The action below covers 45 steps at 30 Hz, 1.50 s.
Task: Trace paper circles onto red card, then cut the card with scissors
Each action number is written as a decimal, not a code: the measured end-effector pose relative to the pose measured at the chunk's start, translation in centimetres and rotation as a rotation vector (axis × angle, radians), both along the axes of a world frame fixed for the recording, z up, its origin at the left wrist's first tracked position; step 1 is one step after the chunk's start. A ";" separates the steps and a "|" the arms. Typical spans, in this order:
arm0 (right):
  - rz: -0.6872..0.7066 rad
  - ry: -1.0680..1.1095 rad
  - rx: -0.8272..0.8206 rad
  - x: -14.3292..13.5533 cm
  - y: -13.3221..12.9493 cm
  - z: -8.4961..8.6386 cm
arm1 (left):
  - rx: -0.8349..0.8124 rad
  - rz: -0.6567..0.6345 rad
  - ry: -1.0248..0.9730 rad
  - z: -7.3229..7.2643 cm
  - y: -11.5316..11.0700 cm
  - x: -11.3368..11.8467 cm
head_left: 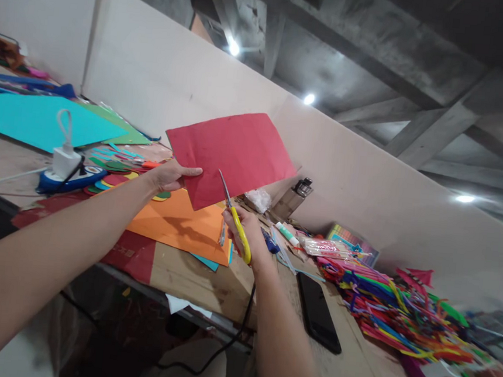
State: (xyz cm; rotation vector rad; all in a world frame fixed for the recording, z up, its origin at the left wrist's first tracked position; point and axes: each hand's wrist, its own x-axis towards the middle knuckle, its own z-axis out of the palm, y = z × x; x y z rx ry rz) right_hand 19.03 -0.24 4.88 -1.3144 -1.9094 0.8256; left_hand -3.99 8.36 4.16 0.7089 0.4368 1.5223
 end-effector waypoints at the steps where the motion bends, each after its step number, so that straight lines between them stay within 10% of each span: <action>1: -0.005 -0.001 0.003 0.0 -0.1 0.0 | 0.007 -0.001 0.006 0.0 0.0 0.0; 45: -0.054 0.013 -0.082 -1.2 0.0 -0.9 | 0.090 0.010 0.288 -0.6 0.7 0.4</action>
